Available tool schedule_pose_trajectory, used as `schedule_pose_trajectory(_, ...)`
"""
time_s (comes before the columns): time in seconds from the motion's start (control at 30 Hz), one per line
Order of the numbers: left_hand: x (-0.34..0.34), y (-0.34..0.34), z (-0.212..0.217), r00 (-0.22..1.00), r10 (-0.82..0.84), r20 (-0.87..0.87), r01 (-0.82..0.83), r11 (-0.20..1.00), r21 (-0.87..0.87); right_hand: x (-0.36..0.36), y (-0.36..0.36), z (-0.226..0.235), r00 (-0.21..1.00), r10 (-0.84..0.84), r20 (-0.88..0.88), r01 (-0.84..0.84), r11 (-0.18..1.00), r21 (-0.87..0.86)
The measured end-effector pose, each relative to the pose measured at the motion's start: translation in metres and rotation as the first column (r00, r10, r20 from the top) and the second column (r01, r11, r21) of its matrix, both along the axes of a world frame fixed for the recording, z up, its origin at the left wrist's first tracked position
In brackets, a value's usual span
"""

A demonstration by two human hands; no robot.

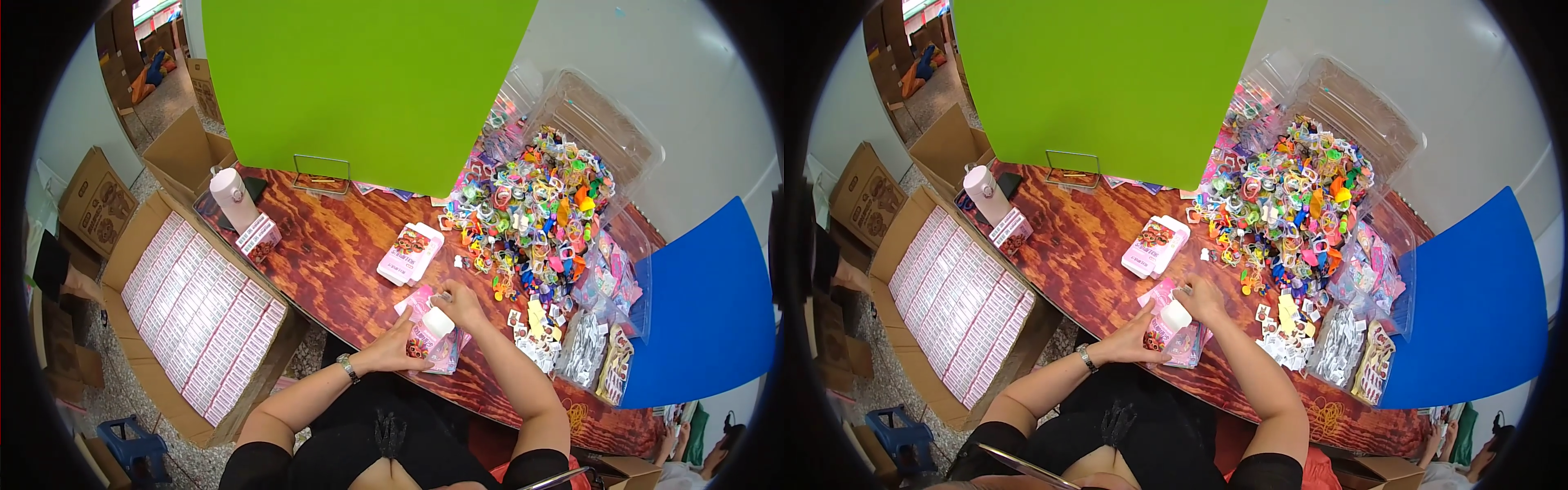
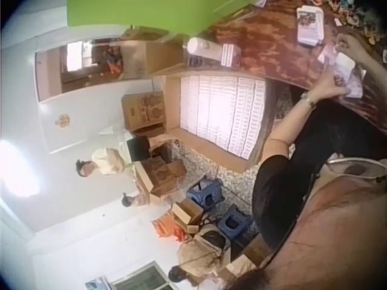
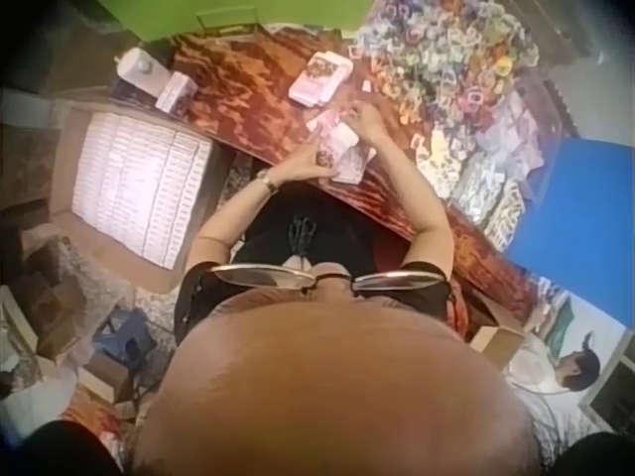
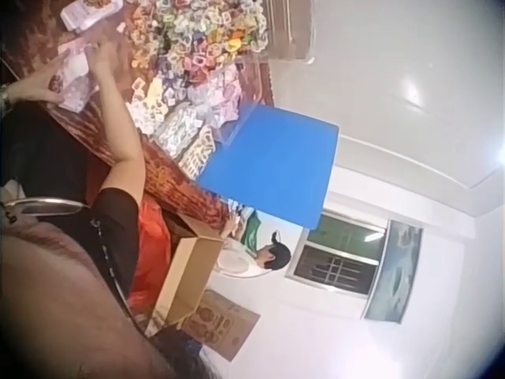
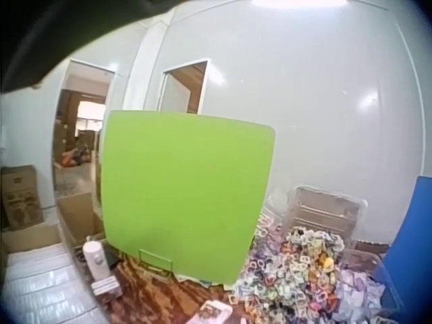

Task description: Packing small toy figurines into pink plastic boxes at a workstation.

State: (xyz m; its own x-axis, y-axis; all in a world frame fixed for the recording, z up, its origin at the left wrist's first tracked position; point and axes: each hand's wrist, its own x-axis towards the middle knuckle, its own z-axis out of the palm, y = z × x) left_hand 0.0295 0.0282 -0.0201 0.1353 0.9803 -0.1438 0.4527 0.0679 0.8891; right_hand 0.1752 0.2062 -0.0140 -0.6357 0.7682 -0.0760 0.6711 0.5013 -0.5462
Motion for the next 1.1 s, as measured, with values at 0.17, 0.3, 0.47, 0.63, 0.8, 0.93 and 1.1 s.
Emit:
schedule_pose_trajectory(0.17,-0.009,-0.011,0.012,0.968,0.243,0.061,-0.251,0.939,0.236,0.013,-0.003,0.037,0.935,-0.170,-0.310,0.134,0.982,-0.136)
schedule_pose_trajectory(0.3,-0.011,-0.010,0.019,0.862,0.503,0.060,-0.486,0.788,0.377,0.043,-0.011,0.096,0.710,-0.341,-0.617,0.161,0.930,-0.329)
schedule_pose_trajectory(0.47,-0.006,-0.006,0.016,0.850,0.526,0.030,-0.495,0.778,0.387,0.039,-0.049,0.116,0.704,-0.181,-0.687,0.043,0.976,-0.212)
schedule_pose_trajectory(0.63,-0.006,-0.008,0.012,0.841,0.541,-0.023,-0.483,0.769,0.418,0.035,-0.057,0.119,0.829,0.045,-0.558,-0.087,0.995,-0.049)
schedule_pose_trajectory(0.8,-0.012,-0.013,0.018,0.830,0.557,0.004,-0.506,0.751,0.424,0.031,-0.052,0.125,0.842,0.278,-0.462,-0.185,0.954,0.237)
schedule_pose_trajectory(0.93,-0.015,-0.014,0.014,0.847,0.531,-0.004,-0.484,0.774,0.408,0.029,-0.051,0.130,0.850,0.320,-0.419,-0.234,0.941,0.244)
schedule_pose_trajectory(1.1,-0.004,-0.014,0.023,0.844,0.533,-0.059,-0.404,0.705,0.582,0.016,-0.063,0.106,0.820,0.430,-0.377,-0.276,0.875,0.398)
